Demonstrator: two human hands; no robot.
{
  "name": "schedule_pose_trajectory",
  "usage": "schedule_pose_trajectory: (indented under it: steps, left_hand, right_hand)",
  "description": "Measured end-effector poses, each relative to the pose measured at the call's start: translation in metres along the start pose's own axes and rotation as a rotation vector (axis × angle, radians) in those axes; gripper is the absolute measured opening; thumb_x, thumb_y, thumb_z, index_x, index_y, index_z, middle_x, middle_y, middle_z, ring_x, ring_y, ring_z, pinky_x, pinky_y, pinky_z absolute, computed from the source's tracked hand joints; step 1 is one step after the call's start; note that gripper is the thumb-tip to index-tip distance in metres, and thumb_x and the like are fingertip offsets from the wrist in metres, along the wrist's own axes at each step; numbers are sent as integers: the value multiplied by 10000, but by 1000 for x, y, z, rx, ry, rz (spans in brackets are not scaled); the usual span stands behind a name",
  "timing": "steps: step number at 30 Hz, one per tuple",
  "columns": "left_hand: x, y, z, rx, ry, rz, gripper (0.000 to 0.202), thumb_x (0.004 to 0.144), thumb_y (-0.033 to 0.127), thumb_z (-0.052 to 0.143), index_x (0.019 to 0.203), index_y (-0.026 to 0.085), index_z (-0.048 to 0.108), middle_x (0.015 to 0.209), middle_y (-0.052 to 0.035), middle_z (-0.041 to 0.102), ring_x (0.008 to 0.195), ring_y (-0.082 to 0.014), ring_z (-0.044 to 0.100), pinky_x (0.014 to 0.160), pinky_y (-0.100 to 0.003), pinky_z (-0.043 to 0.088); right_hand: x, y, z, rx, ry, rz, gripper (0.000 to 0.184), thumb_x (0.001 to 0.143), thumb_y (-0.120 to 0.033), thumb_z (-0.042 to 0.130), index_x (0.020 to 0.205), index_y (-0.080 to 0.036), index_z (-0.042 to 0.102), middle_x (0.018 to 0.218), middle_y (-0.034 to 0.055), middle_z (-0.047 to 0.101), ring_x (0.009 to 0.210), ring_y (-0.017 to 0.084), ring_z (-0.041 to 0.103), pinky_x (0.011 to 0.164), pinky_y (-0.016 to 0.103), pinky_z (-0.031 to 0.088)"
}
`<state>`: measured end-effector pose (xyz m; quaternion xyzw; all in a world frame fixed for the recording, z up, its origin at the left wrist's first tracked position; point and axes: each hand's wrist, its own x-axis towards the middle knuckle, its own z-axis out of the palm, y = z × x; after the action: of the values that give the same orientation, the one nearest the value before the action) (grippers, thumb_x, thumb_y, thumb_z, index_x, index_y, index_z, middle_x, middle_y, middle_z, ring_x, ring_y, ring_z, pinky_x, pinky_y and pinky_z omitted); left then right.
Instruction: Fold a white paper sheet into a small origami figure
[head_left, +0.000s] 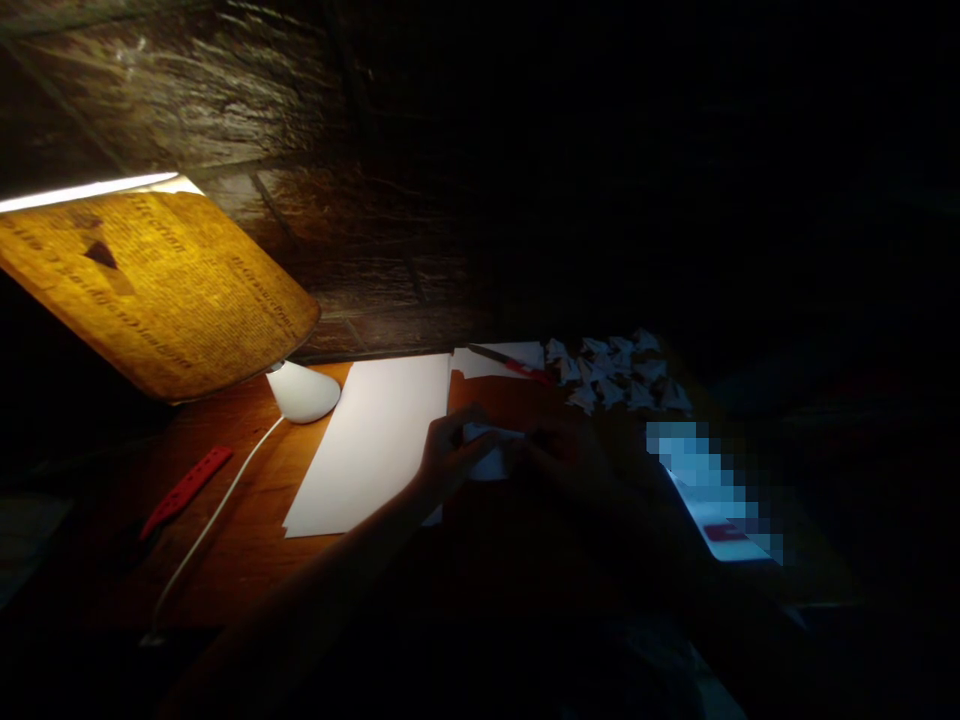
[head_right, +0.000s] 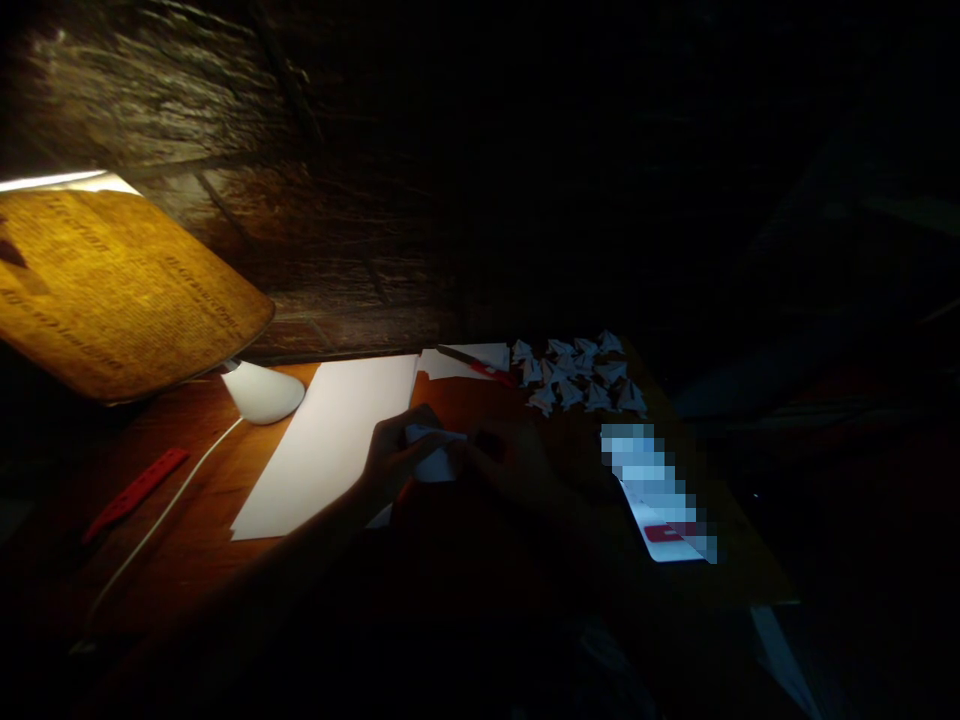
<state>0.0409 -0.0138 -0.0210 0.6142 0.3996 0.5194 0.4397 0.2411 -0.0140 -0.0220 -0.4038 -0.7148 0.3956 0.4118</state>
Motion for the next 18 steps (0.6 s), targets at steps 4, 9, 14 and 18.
schedule_pose_trajectory:
  steps: [4,9,14,18]
  left_hand:
    - [0,1,0,-5,-16,20,340,787,456,817,708,154,683,686,-12,571,628,-128,511,542,-242,367]
    - [-1,3,-1,-16,-32,54,313,792,438,824,715,163,698,684,-12,592,639,-131,525,570,-251,391]
    - [-1,4,-2,-3,-26,63,300,797,438,822,729,164,721,703,-18,621,648,-136,547,575,-256,397]
    - [-1,6,-2,-8,-25,62,301,793,438,828,715,167,722,692,-16,623,643,-135,549,574,-255,402]
  right_hand:
    - [-1,-1,0,-45,33,-22,285,870,-394,696,684,-183,645,636,14,650,592,144,572,545,252,392]
    - [-1,0,-1,14,26,-25,272,915,-393,663,748,-182,698,713,31,709,655,162,634,611,272,458]
    - [0,-4,-3,20,15,-38,301,925,-429,661,760,-183,716,737,44,732,681,171,657,639,279,489]
    - [-1,-6,-4,18,33,-44,307,913,-429,669,725,-188,701,714,42,727,667,171,657,623,276,489]
